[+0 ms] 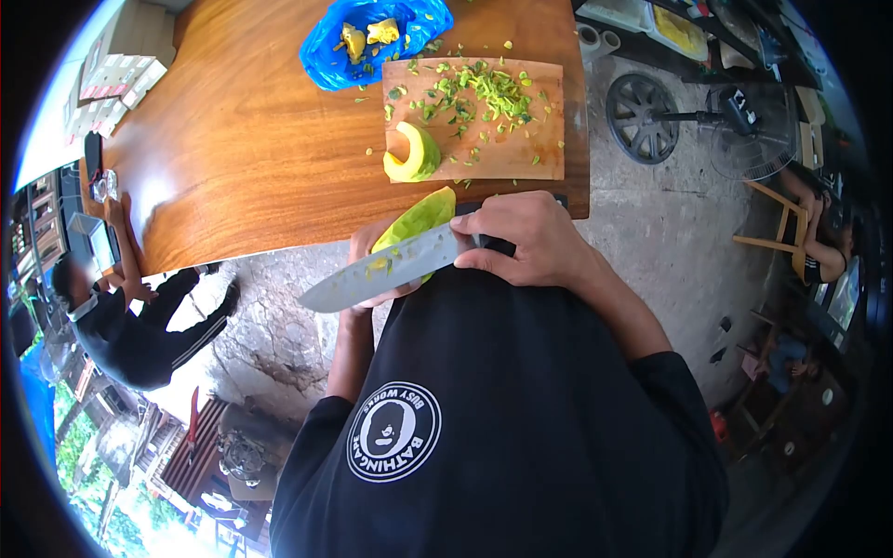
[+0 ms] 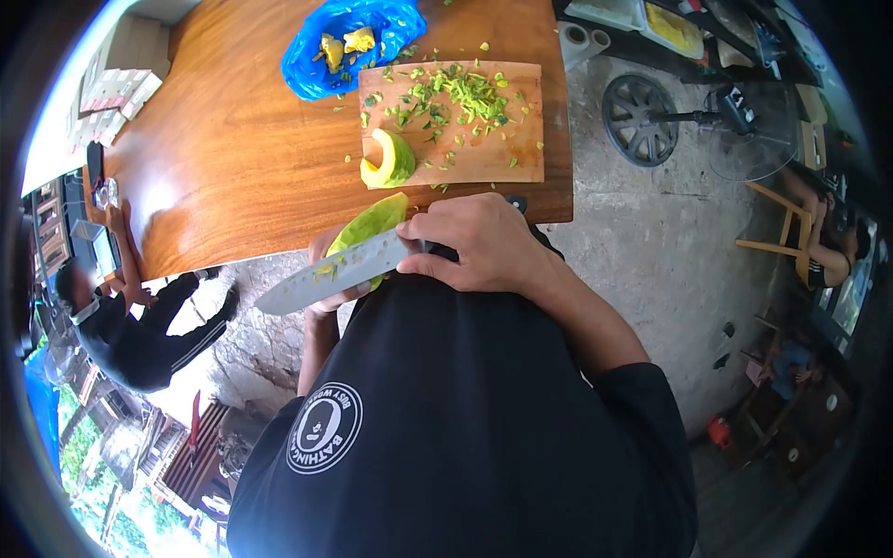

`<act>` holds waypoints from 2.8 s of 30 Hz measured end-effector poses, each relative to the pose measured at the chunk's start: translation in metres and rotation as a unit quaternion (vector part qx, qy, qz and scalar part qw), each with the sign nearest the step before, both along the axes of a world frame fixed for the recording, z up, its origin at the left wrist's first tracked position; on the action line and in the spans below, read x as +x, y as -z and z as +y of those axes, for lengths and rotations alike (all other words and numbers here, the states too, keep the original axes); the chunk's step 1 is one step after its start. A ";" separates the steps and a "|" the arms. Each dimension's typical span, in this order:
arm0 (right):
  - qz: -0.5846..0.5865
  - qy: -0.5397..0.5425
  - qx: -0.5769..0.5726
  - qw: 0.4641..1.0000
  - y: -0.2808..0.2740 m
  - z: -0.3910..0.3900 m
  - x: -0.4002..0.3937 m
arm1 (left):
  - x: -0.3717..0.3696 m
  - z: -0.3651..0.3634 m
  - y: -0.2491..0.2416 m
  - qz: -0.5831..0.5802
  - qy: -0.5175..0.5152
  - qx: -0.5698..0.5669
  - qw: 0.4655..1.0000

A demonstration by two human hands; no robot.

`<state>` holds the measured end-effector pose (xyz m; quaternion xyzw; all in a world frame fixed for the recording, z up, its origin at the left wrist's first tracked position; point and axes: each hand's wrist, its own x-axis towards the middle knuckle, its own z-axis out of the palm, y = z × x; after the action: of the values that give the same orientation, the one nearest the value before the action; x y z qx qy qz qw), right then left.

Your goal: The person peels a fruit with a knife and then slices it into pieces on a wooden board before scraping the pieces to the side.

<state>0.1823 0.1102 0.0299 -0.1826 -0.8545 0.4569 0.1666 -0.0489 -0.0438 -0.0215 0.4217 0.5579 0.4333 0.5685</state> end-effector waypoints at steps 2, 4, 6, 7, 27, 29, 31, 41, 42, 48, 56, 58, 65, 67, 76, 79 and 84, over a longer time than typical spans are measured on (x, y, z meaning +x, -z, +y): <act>-0.020 0.064 0.025 0.997 0.018 0.009 0.003 | -0.002 -0.004 -0.009 -0.062 0.005 -0.030 0.998; -0.043 0.131 0.051 0.989 0.045 0.027 0.018 | 0.004 -0.004 -0.020 -0.148 -0.007 -0.047 0.988; -0.096 0.231 -0.003 0.968 0.057 0.047 0.026 | 0.006 -0.007 -0.016 -0.137 -0.020 -0.046 0.989; -0.089 0.227 -0.004 0.970 0.055 0.050 0.021 | 0.003 -0.008 -0.015 -0.124 -0.031 -0.045 0.991; -0.045 0.258 -0.090 0.961 0.022 0.032 0.030 | 0.002 0.003 0.009 -0.280 -0.156 -0.007 0.947; 0.019 0.281 -0.066 0.957 0.015 0.022 0.021 | -0.007 -0.003 0.019 -0.269 -0.162 0.005 0.949; 0.082 0.306 -0.037 0.948 0.017 0.020 0.017 | -0.011 -0.001 0.022 -0.263 -0.163 0.021 0.951; -0.046 0.347 -0.333 0.876 0.066 0.027 0.034 | 0.002 0.026 0.033 -0.422 -0.316 -0.037 0.849; -0.037 0.348 -0.361 0.865 0.065 0.025 0.032 | 0.003 0.028 0.036 -0.449 -0.325 -0.033 0.832; -0.003 0.352 -0.325 0.877 0.063 0.021 0.029 | 0.004 0.023 0.043 -0.451 -0.315 -0.037 0.834; -0.010 0.353 -0.297 0.887 0.072 0.030 0.034 | -0.039 0.014 0.082 -0.359 -0.377 -0.050 0.852; -0.012 0.349 -0.298 0.889 0.074 0.031 0.034 | -0.060 0.013 0.097 -0.270 -0.398 -0.065 0.874; -0.035 0.349 -0.288 0.891 0.078 0.031 0.031 | -0.122 0.027 0.151 0.223 -0.279 -0.142 0.923; -0.042 0.352 -0.281 0.892 0.078 0.031 0.032 | -0.125 0.038 0.154 0.457 -0.217 -0.172 0.845; -0.045 0.376 -0.257 0.889 0.082 0.025 0.043 | -0.151 0.053 0.192 0.593 -0.127 -0.103 0.789; -0.055 0.379 -0.258 0.887 0.084 0.023 0.046 | -0.161 0.052 0.191 0.576 -0.121 -0.143 0.796; -0.039 0.385 -0.267 0.882 0.088 0.023 0.046 | -0.126 0.065 0.164 0.626 -0.140 -0.047 0.765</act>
<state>0.2288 0.1332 -0.0580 -0.5528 -0.5682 0.5600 0.2409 -0.1753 0.0210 -0.1855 0.4890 0.8626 0.1211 0.0449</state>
